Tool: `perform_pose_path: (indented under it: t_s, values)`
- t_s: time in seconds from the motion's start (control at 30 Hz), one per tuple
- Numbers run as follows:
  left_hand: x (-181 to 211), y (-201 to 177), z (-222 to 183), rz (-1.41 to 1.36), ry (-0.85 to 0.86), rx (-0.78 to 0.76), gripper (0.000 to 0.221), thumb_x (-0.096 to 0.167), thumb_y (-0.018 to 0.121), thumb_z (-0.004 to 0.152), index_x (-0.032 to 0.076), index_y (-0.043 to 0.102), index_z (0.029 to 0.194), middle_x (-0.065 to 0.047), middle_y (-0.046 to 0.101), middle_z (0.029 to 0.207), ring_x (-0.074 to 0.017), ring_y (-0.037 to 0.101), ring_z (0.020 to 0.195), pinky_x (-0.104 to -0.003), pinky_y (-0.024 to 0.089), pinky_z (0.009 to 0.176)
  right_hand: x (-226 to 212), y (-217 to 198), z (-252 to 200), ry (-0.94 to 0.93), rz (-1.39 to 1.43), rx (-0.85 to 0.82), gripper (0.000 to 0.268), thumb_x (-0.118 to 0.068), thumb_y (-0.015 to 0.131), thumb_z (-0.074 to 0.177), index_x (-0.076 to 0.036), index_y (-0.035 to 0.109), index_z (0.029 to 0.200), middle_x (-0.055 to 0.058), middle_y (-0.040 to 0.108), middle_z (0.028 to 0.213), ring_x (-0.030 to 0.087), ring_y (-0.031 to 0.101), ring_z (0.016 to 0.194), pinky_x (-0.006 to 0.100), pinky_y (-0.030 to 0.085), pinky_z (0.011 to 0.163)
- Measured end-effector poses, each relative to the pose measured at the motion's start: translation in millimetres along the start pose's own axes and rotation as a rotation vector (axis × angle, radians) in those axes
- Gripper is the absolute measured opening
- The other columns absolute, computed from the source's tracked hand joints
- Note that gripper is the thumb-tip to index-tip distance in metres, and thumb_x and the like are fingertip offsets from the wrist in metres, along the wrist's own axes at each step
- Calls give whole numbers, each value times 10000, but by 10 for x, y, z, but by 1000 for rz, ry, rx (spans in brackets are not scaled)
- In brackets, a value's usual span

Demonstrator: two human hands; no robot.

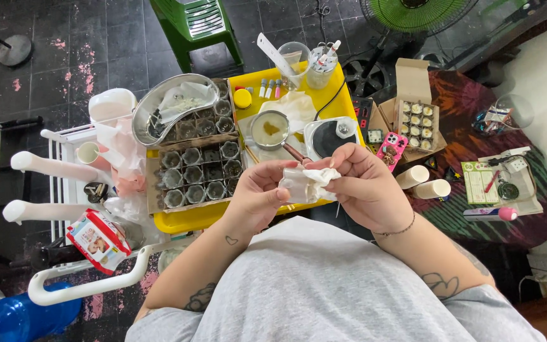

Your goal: Cleaning residue from a plastic candle mold using a tissue and chopsticks.

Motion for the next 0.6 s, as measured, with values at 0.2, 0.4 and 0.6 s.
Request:
perform_pose_path:
  t_s: [0.2,0.4,0.6]
  values:
    - [39,63,-32,-85,-22,-28,533,74,844,896,-33,616,1366,-152,695,1297,-238,685,1200,-427,564,1065,54,-122,62,34,56,40,282,175,540,982,-13,616,1178,198,702,1251,250,658,1166,354,532,979]
    - [99,-4,-10,-142,2,-20,529,72,832,915,-31,607,1382,-173,687,1308,-260,685,1216,-474,565,1075,-108,-13,67,-169,11,162,269,65,535,1021,-8,619,1266,190,694,1259,257,687,1198,370,569,984]
    - [87,-84,53,71,90,-4,514,20,843,898,-41,634,1364,-171,692,1328,-231,679,1229,-405,557,1098,0,22,28,-158,-503,64,237,77,602,994,14,667,1212,123,726,1275,122,678,1109,256,556,940]
Point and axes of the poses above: each hand's wrist, its own z-axis towards the middle knuckle, its own y-axis out of the palm, x = y × z, the point moved 5 cm from there along z, towards the middle knuckle
